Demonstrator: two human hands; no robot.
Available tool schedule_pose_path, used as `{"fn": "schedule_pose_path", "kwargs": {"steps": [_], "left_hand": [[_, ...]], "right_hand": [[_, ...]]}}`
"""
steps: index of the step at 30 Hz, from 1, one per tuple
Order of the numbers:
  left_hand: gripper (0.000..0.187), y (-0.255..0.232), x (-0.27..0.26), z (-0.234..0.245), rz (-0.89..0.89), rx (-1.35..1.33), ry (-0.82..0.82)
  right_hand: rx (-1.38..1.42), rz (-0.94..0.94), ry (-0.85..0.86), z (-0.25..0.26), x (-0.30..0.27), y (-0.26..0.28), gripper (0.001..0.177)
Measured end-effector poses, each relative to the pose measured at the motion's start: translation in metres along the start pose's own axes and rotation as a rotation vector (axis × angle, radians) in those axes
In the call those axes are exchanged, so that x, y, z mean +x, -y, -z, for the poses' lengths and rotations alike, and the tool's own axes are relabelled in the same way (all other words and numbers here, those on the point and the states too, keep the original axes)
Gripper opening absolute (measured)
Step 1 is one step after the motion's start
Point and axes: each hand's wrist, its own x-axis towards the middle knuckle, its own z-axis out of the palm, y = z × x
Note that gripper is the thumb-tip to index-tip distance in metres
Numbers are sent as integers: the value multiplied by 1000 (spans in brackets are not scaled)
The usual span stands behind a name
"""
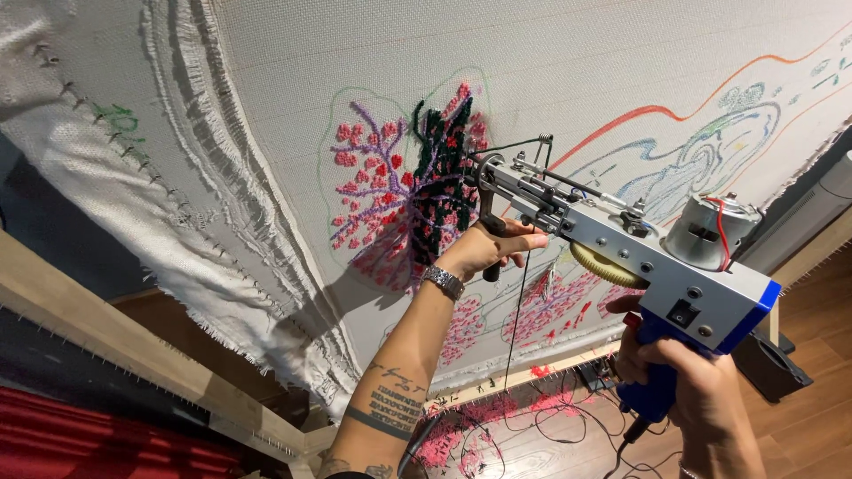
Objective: Using a tufting gun to apply yarn to a canvas frame to create a rug.
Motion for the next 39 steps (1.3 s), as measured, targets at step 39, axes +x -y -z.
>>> {"fn": "schedule_pose_path", "kwargs": {"steps": [39], "left_hand": [[25, 22, 61, 61, 195, -13, -195]], "right_hand": [[-29, 8, -101, -52, 40, -39, 29]]}}
